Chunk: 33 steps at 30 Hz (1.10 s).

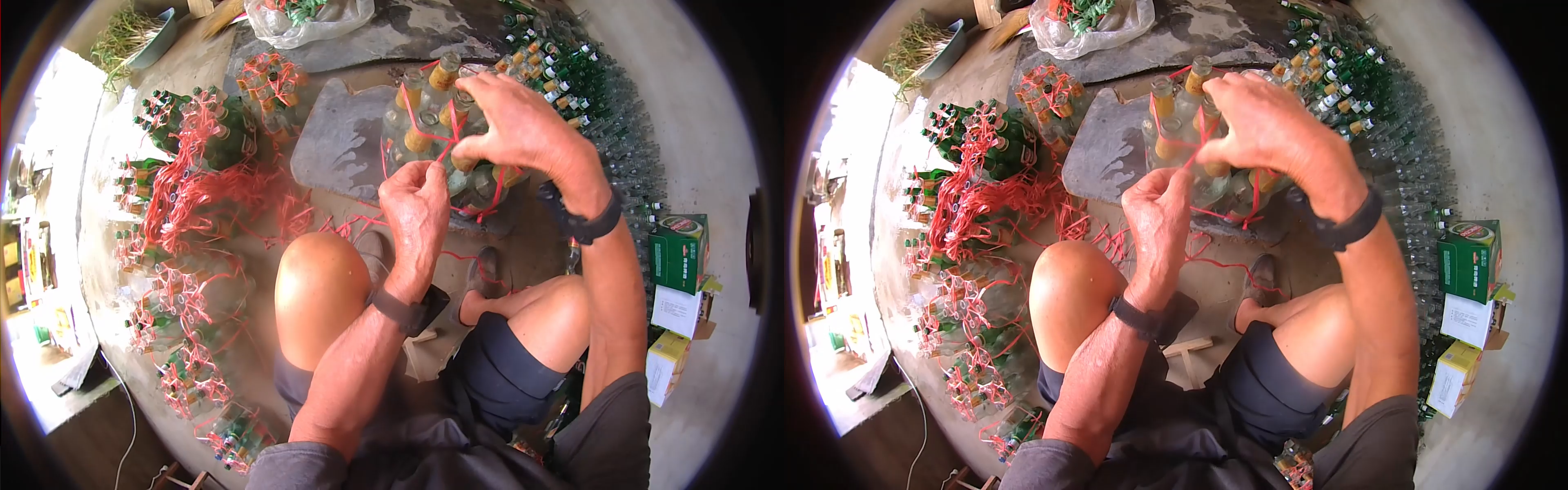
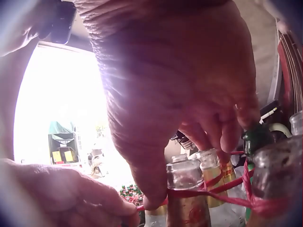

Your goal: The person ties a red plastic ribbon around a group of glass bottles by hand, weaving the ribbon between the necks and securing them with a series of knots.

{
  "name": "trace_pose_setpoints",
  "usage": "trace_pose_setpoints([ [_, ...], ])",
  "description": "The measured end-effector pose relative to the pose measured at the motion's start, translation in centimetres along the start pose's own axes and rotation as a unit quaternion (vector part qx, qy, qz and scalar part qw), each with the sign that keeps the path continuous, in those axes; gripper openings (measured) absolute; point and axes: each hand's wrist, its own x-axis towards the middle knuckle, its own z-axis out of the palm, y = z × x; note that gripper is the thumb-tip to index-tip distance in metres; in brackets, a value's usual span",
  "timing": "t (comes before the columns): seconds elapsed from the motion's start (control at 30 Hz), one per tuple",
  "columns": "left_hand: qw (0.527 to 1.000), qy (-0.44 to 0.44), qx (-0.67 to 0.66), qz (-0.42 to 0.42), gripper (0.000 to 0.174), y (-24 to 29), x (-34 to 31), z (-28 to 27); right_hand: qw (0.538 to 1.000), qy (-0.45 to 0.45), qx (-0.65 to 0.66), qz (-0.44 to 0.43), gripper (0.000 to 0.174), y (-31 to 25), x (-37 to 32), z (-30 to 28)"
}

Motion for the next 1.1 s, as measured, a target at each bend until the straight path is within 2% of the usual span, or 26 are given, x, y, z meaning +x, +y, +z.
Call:
trace_pose_setpoints([
  [0.07,1.000,-0.009,0.012,-0.006,0.026,0.1,-0.1,-0.2,1.000,0.011,-0.002,0.016,0.082,-0.3,-0.9,1.7],
  [0.13,1.000,-0.010,0.008,-0.006,0.025,0.2,-0.1,-0.3,0.993,0.111,0.016,0.034,0.079,-0.5,-1.3,2.7],
  [0.23,0.999,-0.003,0.022,0.023,0.024,0.6,-0.2,-0.6,0.991,0.107,0.060,0.053,0.074,-0.8,-1.6,2.9],
  [0.4,0.998,-0.004,0.031,0.059,0.019,0.6,0.0,-1.6,0.988,0.128,0.050,0.063,0.068,-0.8,-1.4,3.8],
  [0.47,0.995,-0.008,0.059,0.084,0.018,0.7,-0.1,-2.0,0.980,0.185,0.057,0.045,0.057,-0.7,-1.5,4.3],
  [0.7,0.992,-0.033,0.076,0.091,0.019,1.5,-0.1,-2.9,0.979,0.180,0.067,0.062,0.054,-1.0,-1.5,4.5],
  [0.8,0.985,-0.042,0.114,0.119,0.021,2.6,0.0,-3.1,0.978,0.192,0.062,0.062,0.054,-1.0,-1.6,4.9],
  [0.9,0.970,-0.080,0.176,0.148,0.026,4.6,0.9,-3.4,0.977,0.193,0.053,0.070,0.053,-0.9,-1.6,5.0],
  [0.97,0.965,-0.101,0.194,0.146,0.026,6.2,1.1,-3.4,0.981,0.160,0.072,0.077,0.061,-0.7,-1.5,5.0],
  [1.03,0.958,-0.136,0.212,0.140,0.025,7.0,1.9,-3.6,0.982,0.158,0.069,0.082,0.062,-0.8,-1.5,5.1],
  [1.1,0.932,-0.168,0.252,0.199,0.023,7.3,3.5,-4.0,0.982,0.157,0.066,0.088,0.063,-0.9,-1.6,5.0],
])
